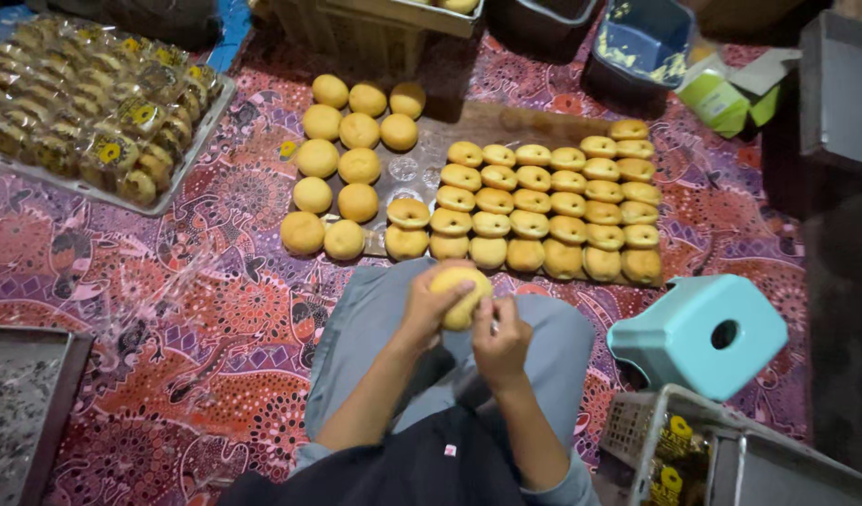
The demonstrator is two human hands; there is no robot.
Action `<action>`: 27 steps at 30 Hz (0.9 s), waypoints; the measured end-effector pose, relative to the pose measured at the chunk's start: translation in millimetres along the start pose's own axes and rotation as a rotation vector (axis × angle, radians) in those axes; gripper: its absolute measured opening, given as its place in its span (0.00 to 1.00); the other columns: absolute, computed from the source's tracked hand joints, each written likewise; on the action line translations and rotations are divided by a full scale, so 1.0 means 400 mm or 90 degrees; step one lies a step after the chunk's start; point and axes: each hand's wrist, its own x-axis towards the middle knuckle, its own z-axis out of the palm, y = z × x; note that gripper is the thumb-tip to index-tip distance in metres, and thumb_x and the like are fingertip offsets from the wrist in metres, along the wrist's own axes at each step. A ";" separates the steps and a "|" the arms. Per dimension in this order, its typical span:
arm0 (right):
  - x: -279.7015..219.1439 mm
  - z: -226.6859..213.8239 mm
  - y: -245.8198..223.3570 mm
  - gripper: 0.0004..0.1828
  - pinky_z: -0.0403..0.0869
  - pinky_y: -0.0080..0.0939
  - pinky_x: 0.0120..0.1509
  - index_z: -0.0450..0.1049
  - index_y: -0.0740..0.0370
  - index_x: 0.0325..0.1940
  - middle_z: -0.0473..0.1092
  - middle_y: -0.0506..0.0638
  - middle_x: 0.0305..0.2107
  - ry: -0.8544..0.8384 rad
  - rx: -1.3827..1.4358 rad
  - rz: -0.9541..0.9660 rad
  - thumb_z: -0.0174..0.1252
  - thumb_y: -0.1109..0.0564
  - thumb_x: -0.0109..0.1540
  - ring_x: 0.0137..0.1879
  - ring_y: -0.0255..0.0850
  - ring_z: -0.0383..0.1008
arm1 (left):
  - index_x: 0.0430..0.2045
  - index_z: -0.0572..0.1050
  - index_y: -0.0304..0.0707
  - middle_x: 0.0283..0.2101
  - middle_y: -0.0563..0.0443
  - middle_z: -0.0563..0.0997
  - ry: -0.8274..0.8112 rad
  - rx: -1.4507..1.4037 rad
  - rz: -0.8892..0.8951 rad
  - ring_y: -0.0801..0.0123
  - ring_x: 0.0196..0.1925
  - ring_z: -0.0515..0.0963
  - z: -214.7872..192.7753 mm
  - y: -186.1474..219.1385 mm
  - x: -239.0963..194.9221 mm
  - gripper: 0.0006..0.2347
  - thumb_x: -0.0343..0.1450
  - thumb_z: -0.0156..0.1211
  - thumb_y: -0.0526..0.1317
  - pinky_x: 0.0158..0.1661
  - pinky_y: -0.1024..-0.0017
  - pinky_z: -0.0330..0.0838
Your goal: The person sits on a patterned floor mat and uses a small metal tool to scoop a yellow filling from a container and insert it into round buns. The filled buns are placed in a neat row on a wooden board, while unfilled buns are arranged nearby.
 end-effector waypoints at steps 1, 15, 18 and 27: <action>0.002 0.001 0.004 0.09 0.72 0.46 0.31 0.69 0.62 0.34 0.72 0.56 0.21 -0.014 -0.021 -0.035 0.56 0.58 0.68 0.26 0.48 0.75 | 0.50 0.77 0.27 0.44 0.44 0.82 -0.011 0.021 -0.009 0.67 0.42 0.82 0.006 -0.007 -0.012 0.16 0.69 0.69 0.35 0.43 0.69 0.80; -0.029 0.007 0.046 0.11 0.69 0.51 0.30 0.72 0.64 0.30 0.70 0.58 0.20 0.088 -0.092 -0.180 0.58 0.59 0.66 0.24 0.54 0.72 | 0.45 0.78 0.28 0.42 0.44 0.84 0.122 -0.112 -0.086 0.66 0.40 0.84 0.030 -0.048 -0.044 0.14 0.69 0.67 0.37 0.42 0.69 0.80; -0.055 0.024 0.074 0.10 0.70 0.51 0.31 0.73 0.62 0.30 0.71 0.56 0.21 0.198 -0.106 -0.170 0.57 0.59 0.66 0.24 0.53 0.72 | 0.44 0.79 0.29 0.40 0.46 0.83 0.178 -0.106 -0.054 0.66 0.39 0.83 0.040 -0.075 -0.060 0.13 0.68 0.68 0.36 0.41 0.69 0.80; -0.055 0.065 0.122 0.12 0.73 0.38 0.31 0.76 0.66 0.32 0.74 0.48 0.21 -0.043 0.193 0.068 0.58 0.58 0.68 0.26 0.36 0.74 | 0.44 0.79 0.27 0.40 0.45 0.84 0.127 -0.108 -0.130 0.65 0.39 0.84 -0.031 -0.068 -0.040 0.13 0.69 0.68 0.36 0.39 0.67 0.81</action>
